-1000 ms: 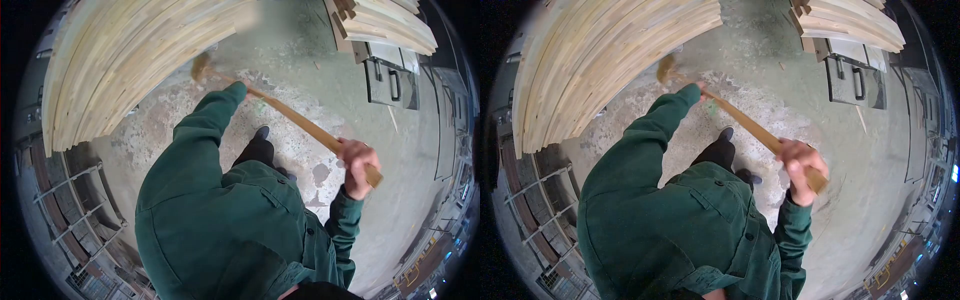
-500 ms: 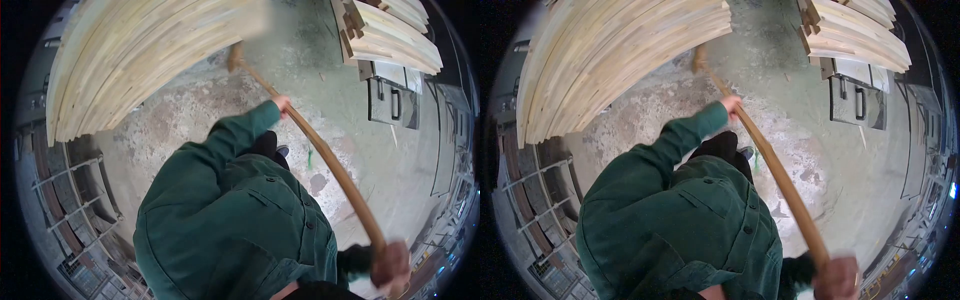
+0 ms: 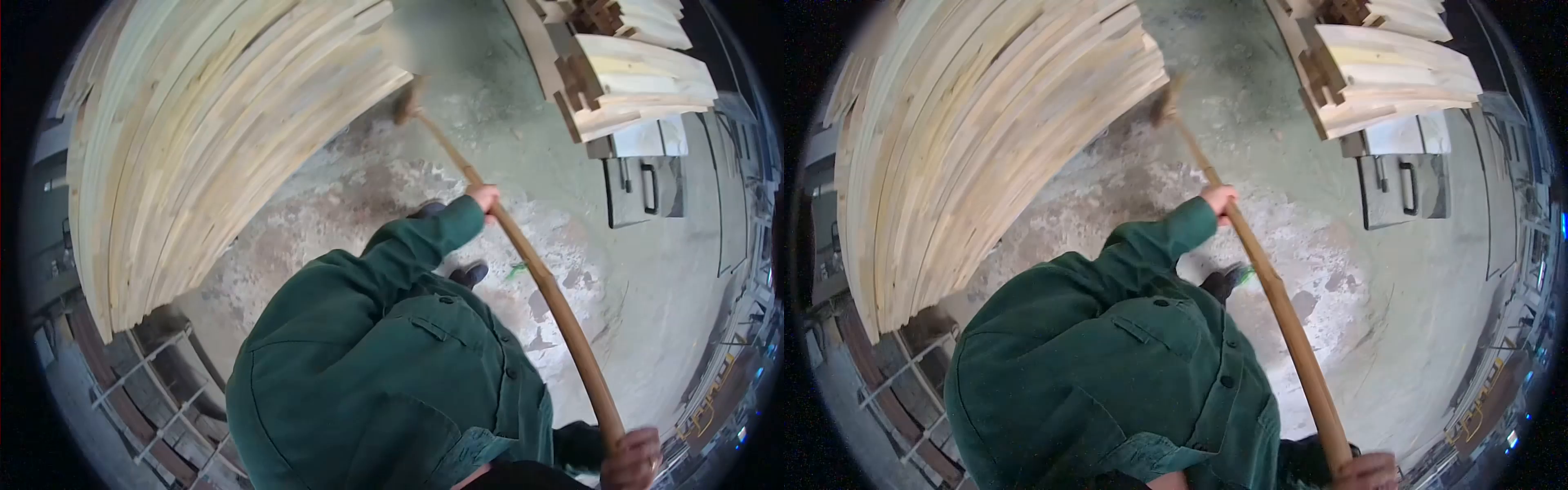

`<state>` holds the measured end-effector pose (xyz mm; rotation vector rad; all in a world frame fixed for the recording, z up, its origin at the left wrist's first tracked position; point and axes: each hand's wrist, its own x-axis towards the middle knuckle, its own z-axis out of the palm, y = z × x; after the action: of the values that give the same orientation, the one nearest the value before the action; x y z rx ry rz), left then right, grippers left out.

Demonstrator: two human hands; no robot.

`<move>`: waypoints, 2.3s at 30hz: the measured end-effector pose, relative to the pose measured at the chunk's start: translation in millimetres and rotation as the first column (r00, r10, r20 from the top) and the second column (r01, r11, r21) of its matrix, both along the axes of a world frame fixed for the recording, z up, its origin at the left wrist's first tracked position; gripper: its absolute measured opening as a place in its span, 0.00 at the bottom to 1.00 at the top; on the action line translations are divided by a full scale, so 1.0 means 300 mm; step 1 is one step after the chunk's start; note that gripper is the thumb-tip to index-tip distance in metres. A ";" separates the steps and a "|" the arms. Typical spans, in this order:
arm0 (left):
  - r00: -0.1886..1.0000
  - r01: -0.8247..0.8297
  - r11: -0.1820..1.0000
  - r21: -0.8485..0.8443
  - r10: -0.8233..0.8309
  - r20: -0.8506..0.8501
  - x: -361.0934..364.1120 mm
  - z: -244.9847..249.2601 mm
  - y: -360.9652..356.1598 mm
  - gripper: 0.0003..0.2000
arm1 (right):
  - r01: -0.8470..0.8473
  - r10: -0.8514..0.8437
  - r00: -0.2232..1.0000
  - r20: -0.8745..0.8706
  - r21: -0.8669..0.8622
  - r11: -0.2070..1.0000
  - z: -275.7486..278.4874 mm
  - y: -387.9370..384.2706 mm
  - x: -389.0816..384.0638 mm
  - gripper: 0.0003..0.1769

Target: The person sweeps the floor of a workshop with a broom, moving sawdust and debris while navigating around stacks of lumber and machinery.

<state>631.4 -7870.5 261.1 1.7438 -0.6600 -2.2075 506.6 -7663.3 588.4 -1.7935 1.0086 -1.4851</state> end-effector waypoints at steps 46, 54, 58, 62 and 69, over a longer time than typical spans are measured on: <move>0.814 0.581 0.813 -0.047 -0.579 0.050 -0.353 -0.288 -0.872 0.17 | 0.823 -0.802 0.556 -0.218 0.279 0.495 -0.356 -0.467 0.093 0.10; 0.376 0.926 0.372 -0.064 -0.894 0.244 -0.600 -0.647 -0.902 0.14 | 0.755 -0.855 0.446 0.263 0.402 0.518 -0.723 -0.566 0.037 0.03; 0.279 0.946 0.239 -0.219 -0.944 0.176 -0.626 -0.417 -0.484 0.10 | 0.819 -0.988 0.140 0.070 0.552 0.155 -0.419 -0.391 0.157 0.05; 0.367 0.930 0.358 0.080 -0.906 -0.211 -0.577 -0.223 -0.134 0.12 | 0.968 -0.981 0.088 -0.172 0.247 0.044 -0.178 -0.209 0.290 0.08; 0.611 0.778 0.606 0.165 -0.672 -0.418 -0.278 0.276 0.105 0.07 | 0.725 -0.685 0.689 -0.237 0.206 0.658 0.230 -0.038 0.342 0.04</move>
<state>548.0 -7839.0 343.9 1.2803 -1.1412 -3.2542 609.2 -7674.5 657.4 -1.3459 2.0624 -1.5210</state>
